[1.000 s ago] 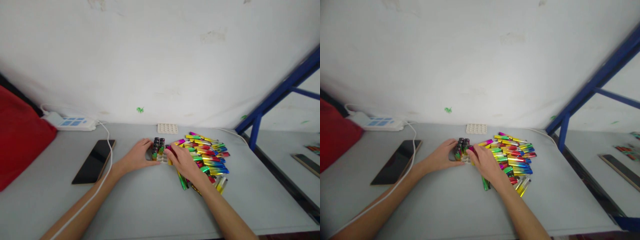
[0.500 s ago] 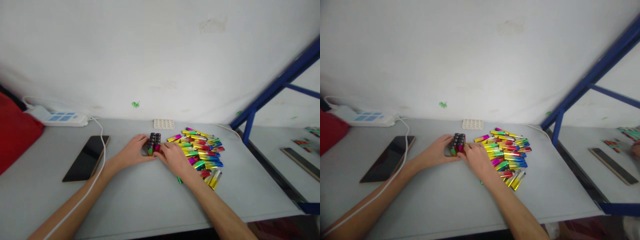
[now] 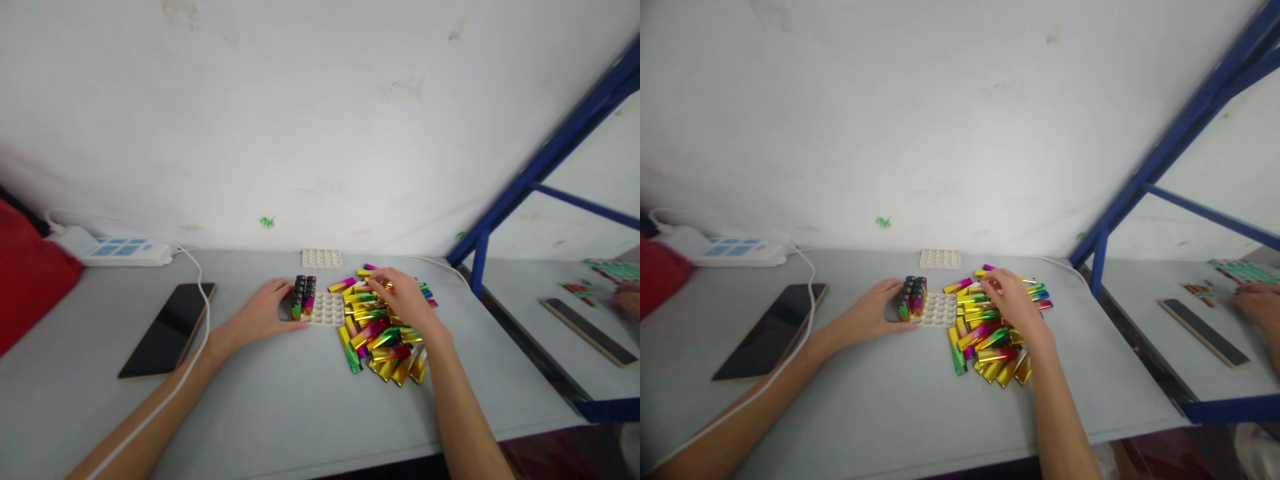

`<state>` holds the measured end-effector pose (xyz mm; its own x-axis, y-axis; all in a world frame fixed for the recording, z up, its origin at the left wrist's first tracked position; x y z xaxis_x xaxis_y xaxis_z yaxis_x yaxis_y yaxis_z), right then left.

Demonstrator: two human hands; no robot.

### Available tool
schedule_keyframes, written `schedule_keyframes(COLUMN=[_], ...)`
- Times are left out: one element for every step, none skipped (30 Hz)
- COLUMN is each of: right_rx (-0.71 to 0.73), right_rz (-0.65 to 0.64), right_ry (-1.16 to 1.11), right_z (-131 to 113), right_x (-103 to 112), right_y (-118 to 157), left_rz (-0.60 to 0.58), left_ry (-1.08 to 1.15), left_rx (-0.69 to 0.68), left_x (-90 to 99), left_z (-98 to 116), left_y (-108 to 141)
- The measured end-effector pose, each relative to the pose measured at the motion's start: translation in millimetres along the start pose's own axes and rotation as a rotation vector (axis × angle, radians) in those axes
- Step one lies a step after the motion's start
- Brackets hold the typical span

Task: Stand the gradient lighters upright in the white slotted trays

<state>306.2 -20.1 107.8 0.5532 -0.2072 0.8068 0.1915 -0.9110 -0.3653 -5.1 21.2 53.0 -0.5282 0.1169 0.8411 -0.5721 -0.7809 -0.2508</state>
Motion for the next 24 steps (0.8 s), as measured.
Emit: schedule_keyframes(right_rx=[-0.028,-0.055,-0.077,-0.097,-0.112,-0.121,-0.126,-0.124,-0.118,-0.111,-0.106,-0.108,-0.120,-0.140,-0.163,-0.183,-0.197,-0.206,-0.213,-0.222,-0.239,-0.259,-0.275,-0.284], right_rz=[-0.027,-0.051,-0.066,-0.074,-0.076,-0.076,-0.076,-0.076,-0.074,-0.065,-0.048,-0.023,0.000,0.018,0.034,0.051,0.070,0.094,0.120,0.140,0.152,0.158,0.169,0.182], right_ry=[0.027,0.049,0.071,0.096,0.117,0.133,0.146,0.153,0.155,0.152,0.143,0.123,0.090,0.045,-0.009,-0.071,-0.144,-0.234,-0.341,-0.467,-0.606,-0.742,-0.866,-0.972], right_z=[12.2,23.3,32.5,40.0,45.7,49.5,51.9,52.8,52.7,51.7,50.2,48.3,46.3,43.9,40.6,35.9,29.7,22.3,14.1,5.7,-2.2,-9.9,-17.2,-24.2], right_x=[6.8,12.5,17.2,20.6,22.6,23.2,22.7,21.5,20.1,19.2,19.3,20.2,21.4,22.2,22.5,22.2,21.2,19.4,16.6,12.1,5.9,-1.8,-9.4,-16.9], right_y=[7.6,16.5,25.9,34.9,42.8,48.8,52.6,54.2,53.9,52.0,49.0,45.4,41.6,37.7,33.5,28.9,23.6,17.5,10.6,2.9,-5.2,-13.4,-21.3,-28.4], left_rz=[-0.002,-0.002,-0.001,0.002,0.003,0.004,0.006,0.008,0.009,0.009,0.007,0.005,0.001,-0.001,0.000,0.002,0.005,0.008,0.011,0.018,0.022,0.022,0.020,0.014], left_ry=[0.003,0.007,0.009,0.011,0.012,0.013,0.013,0.011,0.010,0.010,0.011,0.013,0.014,0.015,0.016,0.015,0.014,0.012,0.009,0.005,0.002,0.000,0.000,0.002], left_rx=[0.003,0.006,0.007,0.007,0.003,-0.002,-0.008,-0.010,-0.010,-0.007,-0.003,0.002,0.005,0.009,0.010,0.010,0.008,0.005,0.001,-0.002,-0.005,-0.005,-0.003,0.001], left_x=[-0.3,-0.6,-0.7,-0.8,-1.0,-1.1,-1.0,-0.8,-0.6,-0.3,0.0,0.3,0.5,0.7,1.0,1.2,1.4,1.4,1.5,1.9,2.2,2.3,2.5,2.5], left_z=[-0.5,-1.0,-1.4,-1.7,-1.7,-1.5,-1.3,-1.2,-1.2,-1.2,-1.3,-1.3,-1.2,-1.1,-0.9,-0.7,-0.4,-0.1,0.2,0.5,1.0,1.5,2.1,2.7], left_y=[-0.4,-0.7,-0.9,-1.0,-1.1,-1.1,-1.0,-1.0,-1.0,-1.0,-1.1,-1.2,-1.4,-1.5,-1.7,-1.8,-1.9,-2.0,-2.0,-1.9,-1.9,-1.8,-1.8,-1.8])
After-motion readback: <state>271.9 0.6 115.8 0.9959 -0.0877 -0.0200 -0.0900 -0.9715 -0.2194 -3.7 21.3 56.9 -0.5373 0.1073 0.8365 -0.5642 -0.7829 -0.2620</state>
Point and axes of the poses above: each hand's wrist, its own y-axis away from the middle knuckle, its own x-axis out of the back of the hand, z = x × y, the point moved 7 cm from there along -y, towards the middle knuckle, and after that the axes turned 2 degrees about -z, right-handed, at the moved point
